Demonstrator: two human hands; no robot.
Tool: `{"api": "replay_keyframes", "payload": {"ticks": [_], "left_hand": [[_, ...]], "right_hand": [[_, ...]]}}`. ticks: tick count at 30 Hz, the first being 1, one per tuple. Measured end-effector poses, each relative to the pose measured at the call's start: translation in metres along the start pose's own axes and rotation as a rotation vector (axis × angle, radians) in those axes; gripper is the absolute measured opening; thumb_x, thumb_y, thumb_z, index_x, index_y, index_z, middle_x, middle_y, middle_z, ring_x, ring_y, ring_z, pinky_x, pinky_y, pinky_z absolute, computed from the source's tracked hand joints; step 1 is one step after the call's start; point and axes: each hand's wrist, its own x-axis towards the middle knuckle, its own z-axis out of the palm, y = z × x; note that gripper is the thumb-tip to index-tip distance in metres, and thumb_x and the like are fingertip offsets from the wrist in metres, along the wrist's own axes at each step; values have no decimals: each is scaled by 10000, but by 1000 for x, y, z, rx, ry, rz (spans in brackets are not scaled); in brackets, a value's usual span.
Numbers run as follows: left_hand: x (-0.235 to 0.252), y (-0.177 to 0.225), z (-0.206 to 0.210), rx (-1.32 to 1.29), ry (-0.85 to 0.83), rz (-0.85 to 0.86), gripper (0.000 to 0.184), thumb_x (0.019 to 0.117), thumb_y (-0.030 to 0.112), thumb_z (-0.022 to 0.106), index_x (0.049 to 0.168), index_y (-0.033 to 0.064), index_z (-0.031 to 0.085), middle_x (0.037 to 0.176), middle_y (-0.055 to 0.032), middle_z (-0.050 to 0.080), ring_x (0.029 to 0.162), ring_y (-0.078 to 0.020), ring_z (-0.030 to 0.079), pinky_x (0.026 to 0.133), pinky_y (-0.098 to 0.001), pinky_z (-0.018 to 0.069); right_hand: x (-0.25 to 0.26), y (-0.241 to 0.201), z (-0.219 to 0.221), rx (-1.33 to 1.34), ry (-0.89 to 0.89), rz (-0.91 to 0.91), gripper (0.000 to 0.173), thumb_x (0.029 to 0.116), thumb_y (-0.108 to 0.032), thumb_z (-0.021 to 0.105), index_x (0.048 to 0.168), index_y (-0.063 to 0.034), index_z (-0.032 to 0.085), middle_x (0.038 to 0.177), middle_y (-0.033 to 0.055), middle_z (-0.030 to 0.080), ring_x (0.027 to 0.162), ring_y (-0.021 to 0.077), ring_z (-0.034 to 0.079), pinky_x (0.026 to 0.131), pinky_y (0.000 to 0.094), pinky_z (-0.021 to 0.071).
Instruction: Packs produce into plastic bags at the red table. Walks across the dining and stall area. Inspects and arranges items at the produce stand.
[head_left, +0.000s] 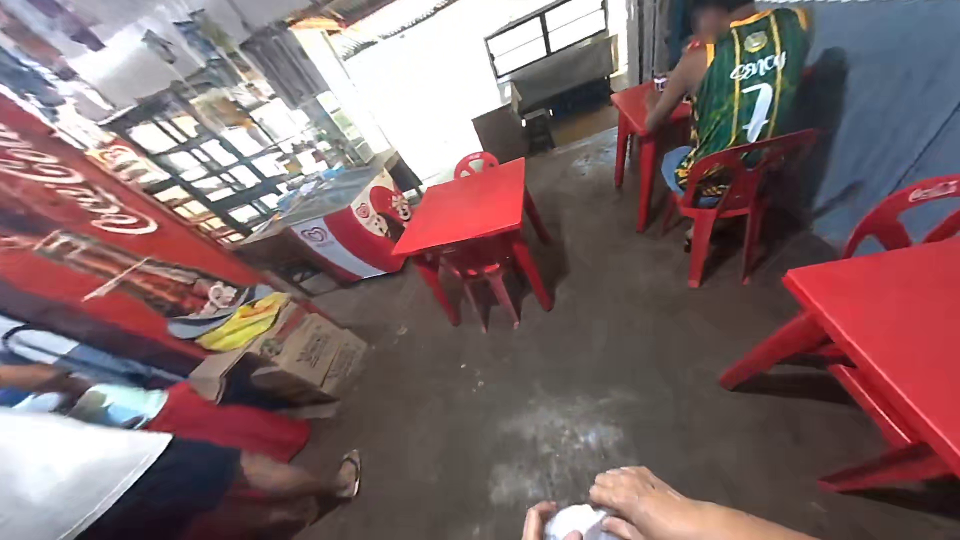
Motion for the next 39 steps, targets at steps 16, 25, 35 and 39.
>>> {"api": "replay_keyframes", "payload": {"ticks": [16,25,35,39], "left_hand": [[505,162,132,253,-376,378,297,973,172,653,909,-116,686,970,-258,666,1000,-399,660,932,-508,533],[756,250,122,153,-345,209,345,852,113,788,1045,-145,664,1048,-273,662,985,-346,667,916,-459,545],[1105,309,143,3,-446,226,217,886,89,749,933,-116,697,1047,-243,685,1030,-306,657,952,-433,524],[1252,369,165,101,-703,17,364,998,203,648,1194,-104,639,1114,-248,677,983,-301,678,918,-462,545]], "right_hand": [[118,299,-291,327,192,510,317,972,-164,675,1138,105,646,1045,294,674,1020,432,661,946,570,497],[256,461,-523,379,47,385,313,992,-156,643,1233,43,627,1121,272,669,1078,410,646,956,586,479],[431,649,-734,304,11,478,377,984,-232,681,1171,92,633,1087,309,665,1062,465,646,946,640,477],[468,731,-830,302,208,507,297,943,-178,717,1079,84,681,1071,283,685,1032,448,665,934,632,494]]}}
